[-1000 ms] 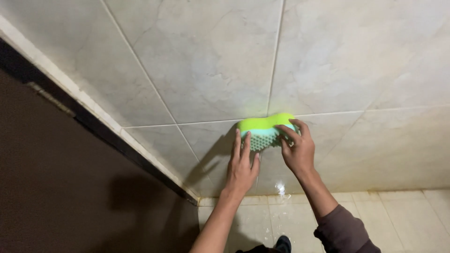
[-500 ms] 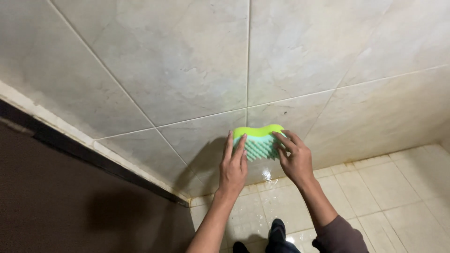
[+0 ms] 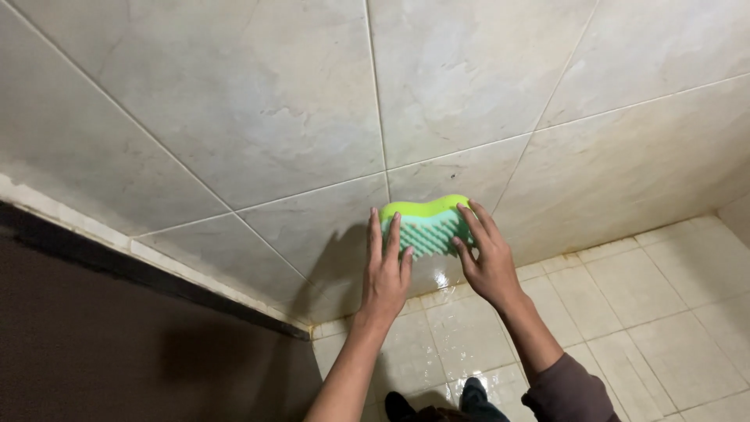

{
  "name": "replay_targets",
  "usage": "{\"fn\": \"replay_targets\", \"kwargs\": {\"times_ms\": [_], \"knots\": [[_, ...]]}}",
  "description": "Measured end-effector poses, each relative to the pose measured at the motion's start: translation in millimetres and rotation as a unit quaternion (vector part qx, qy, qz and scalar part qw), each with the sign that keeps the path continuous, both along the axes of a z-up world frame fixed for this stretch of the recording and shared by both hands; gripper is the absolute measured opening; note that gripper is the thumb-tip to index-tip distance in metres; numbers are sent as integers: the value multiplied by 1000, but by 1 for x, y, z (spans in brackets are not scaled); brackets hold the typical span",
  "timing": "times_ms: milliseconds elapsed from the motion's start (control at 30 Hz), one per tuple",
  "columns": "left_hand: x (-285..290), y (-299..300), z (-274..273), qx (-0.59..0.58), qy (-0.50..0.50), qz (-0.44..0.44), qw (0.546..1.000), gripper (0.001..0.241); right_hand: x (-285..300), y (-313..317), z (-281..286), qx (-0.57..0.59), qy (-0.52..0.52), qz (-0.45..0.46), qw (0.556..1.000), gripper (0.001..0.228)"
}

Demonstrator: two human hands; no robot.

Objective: The person scrubs the tiled bathroom wall with a blue brush, then sprays the wall with a handheld bidet sprayer. Afterward, the person scrubs the same wall area with a green and yellow sponge. The person handles a blue brush, a bidet sprayer, and a sponge during the task.

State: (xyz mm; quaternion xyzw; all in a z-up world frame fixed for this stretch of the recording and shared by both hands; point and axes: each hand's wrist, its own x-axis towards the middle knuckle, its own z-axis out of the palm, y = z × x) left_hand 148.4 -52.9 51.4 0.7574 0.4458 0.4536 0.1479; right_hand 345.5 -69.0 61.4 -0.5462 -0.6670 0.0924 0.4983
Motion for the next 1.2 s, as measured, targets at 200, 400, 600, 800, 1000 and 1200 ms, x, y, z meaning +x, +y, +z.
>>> {"fn": "replay_targets", "kwargs": {"times_ms": [200,400,600,800,1000,1200], "knots": [[18,5,-8,34,28,30,999,63,16,6,9,48,-41,18,998,58],[47,-5,-3,24,73,92,993,69,39,7,0,35,-46,50,997,62],[69,-21,-11,18,109,137,984,87,51,3,4,6,-117,113,987,77],[71,-42,-13,-30,152,186,970,94,53,6,-20,-12,-146,146,978,79],[51,-57,-7,-57,166,195,965,93,37,1,-19,-41,-169,182,968,77],[21,-48,-19,-30,164,200,966,89,3,2,-9,3,-168,183,969,84]]}}
